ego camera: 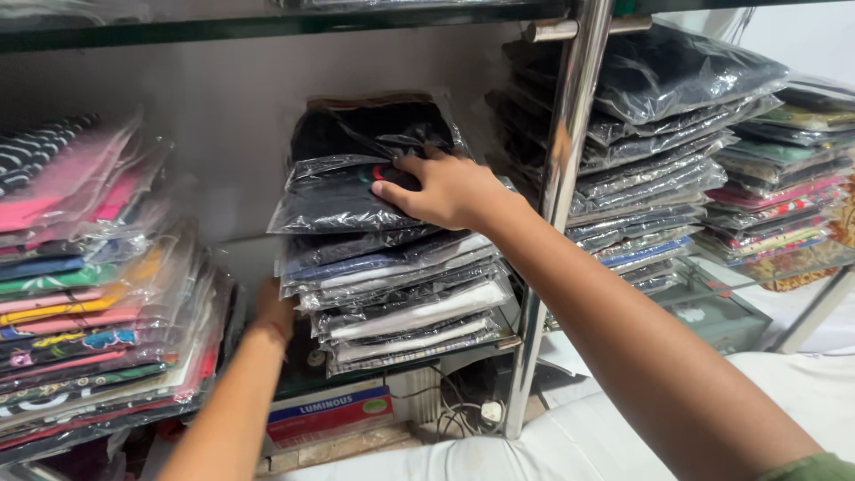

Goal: The person takes plastic-wrapped folded garments from a metal shelving unit and stacks them on their lap, then places the stacks back onto the shelf and presses them to align. They handle pink, black, white, and teal packaged clothing items one at a time, rebuilding piles on the shelf.

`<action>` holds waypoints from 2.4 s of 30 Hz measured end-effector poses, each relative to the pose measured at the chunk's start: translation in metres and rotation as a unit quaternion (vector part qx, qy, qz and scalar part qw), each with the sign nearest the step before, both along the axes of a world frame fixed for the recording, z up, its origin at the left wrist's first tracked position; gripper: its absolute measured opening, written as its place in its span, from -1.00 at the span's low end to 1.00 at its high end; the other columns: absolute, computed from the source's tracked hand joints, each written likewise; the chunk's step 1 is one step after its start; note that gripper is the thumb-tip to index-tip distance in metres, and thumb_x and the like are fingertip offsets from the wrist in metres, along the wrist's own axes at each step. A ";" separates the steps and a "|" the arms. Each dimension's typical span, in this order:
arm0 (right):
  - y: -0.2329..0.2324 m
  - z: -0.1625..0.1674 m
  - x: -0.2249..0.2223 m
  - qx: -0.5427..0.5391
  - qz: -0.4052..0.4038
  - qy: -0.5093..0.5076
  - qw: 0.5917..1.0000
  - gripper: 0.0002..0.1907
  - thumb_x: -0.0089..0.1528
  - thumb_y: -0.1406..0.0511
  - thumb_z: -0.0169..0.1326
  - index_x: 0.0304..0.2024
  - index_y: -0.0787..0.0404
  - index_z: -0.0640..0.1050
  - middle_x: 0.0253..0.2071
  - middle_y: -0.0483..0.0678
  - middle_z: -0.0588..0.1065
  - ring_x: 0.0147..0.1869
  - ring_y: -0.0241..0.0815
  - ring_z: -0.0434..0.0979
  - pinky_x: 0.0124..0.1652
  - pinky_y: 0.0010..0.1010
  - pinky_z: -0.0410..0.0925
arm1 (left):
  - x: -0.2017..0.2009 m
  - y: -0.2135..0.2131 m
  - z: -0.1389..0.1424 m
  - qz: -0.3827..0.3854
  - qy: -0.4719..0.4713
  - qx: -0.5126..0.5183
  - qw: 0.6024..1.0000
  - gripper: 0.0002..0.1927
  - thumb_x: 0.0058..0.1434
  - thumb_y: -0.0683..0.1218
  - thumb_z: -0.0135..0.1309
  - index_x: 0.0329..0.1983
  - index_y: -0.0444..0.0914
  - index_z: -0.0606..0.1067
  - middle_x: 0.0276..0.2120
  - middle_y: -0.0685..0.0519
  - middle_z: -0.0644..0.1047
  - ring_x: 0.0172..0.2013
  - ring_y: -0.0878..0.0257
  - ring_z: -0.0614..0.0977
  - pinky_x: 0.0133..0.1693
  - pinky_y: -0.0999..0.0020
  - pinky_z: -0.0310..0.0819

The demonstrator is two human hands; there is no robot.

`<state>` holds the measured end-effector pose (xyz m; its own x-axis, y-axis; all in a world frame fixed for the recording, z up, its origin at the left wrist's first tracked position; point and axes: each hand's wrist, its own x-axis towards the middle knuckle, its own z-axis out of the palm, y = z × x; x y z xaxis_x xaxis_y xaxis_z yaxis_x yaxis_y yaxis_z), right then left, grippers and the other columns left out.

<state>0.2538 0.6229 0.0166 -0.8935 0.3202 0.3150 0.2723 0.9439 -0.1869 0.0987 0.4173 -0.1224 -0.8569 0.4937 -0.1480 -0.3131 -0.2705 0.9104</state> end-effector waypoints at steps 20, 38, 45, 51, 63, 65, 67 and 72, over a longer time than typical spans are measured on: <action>0.039 -0.003 0.039 -0.013 -0.050 -0.003 0.999 -0.24 0.26 -0.28 -0.32 0.38 -0.14 0.36 0.38 0.17 0.27 0.36 0.33 0.32 0.29 0.00 0.23 | 0.000 0.094 0.090 -0.212 0.126 0.060 0.967 -0.10 0.22 0.49 -0.26 0.43 -0.17 0.35 0.28 -0.09 0.49 0.18 -0.01 0.55 0.17 0.08 0.46; -0.176 -0.252 0.041 -0.124 0.313 0.207 0.919 -0.85 0.14 0.37 0.14 -0.23 0.24 0.55 -0.25 0.11 0.52 -0.06 0.11 0.50 -0.01 -0.11 0.32 | 0.069 -0.180 -0.229 -0.065 0.161 -0.174 0.969 -0.64 0.37 0.06 -0.04 0.00 -0.27 0.55 -0.08 0.00 0.65 -0.04 0.10 0.65 -0.01 0.23 0.52; -0.240 -0.443 0.038 -0.325 0.184 -0.151 0.915 -0.62 0.12 0.33 0.04 -0.01 0.29 0.58 -0.19 0.20 0.62 -0.07 0.11 0.64 -0.03 -0.16 0.46 | 0.122 -0.281 -0.336 0.041 0.189 -0.487 0.852 -0.49 0.15 -0.01 0.12 0.18 -0.25 0.50 0.10 -0.15 0.56 0.15 -0.01 0.54 0.18 0.16 0.36; -0.266 -0.487 0.071 -0.448 0.131 -0.405 0.786 -0.11 0.17 -0.26 0.01 0.25 0.28 0.42 0.04 0.17 0.52 -0.04 0.02 0.64 -0.04 -0.19 0.48 | 0.157 -0.330 -0.346 -0.200 -0.052 -0.468 0.859 -0.18 0.05 0.14 0.33 0.35 -0.17 0.32 0.33 -0.12 0.36 0.36 0.07 0.31 0.34 0.18 0.11; -0.256 -0.470 0.092 -0.542 0.241 -0.439 0.675 0.11 -0.03 -0.12 0.32 0.43 0.13 0.17 0.11 0.04 0.44 -0.14 -0.12 0.54 -0.22 -0.24 0.49 | 0.128 -0.298 -0.354 -0.309 0.111 -0.401 0.855 -0.36 -0.07 0.09 0.39 0.09 -0.20 0.55 0.12 -0.05 0.59 0.20 0.14 0.53 0.22 0.26 0.31; -0.254 -0.471 0.101 -0.551 0.233 -0.360 0.716 -0.11 0.05 0.03 0.27 0.35 0.19 0.28 0.00 0.10 0.51 -0.27 -0.07 0.58 -0.33 -0.29 0.49 | 0.121 -0.259 -0.334 -0.304 0.233 -0.373 0.845 -0.48 -0.08 0.11 0.39 -0.04 -0.15 0.62 0.03 -0.02 0.60 0.14 0.13 0.56 0.18 0.23 0.38; -0.248 -0.475 0.115 -0.596 0.209 -0.225 0.741 -0.37 0.15 0.21 0.15 0.26 0.27 0.39 -0.12 0.21 0.54 -0.29 -0.11 0.56 -0.41 -0.33 0.49 | 0.119 -0.212 -0.311 -0.245 0.346 -0.405 0.810 -0.52 -0.08 0.11 0.42 -0.09 -0.12 0.63 0.02 0.02 0.57 0.15 0.12 0.51 0.20 0.16 0.29; -0.169 -0.475 0.160 -0.777 -0.035 0.025 0.628 -0.62 0.15 0.48 -0.09 0.03 0.40 0.47 -0.07 0.17 0.49 -0.15 0.00 0.69 -0.43 -0.35 0.40 | 0.144 -0.121 -0.271 -0.106 0.564 -0.294 0.764 -0.34 0.13 -0.07 0.24 0.35 -0.03 0.42 0.31 -0.01 0.39 0.32 0.00 0.38 0.30 0.01 0.22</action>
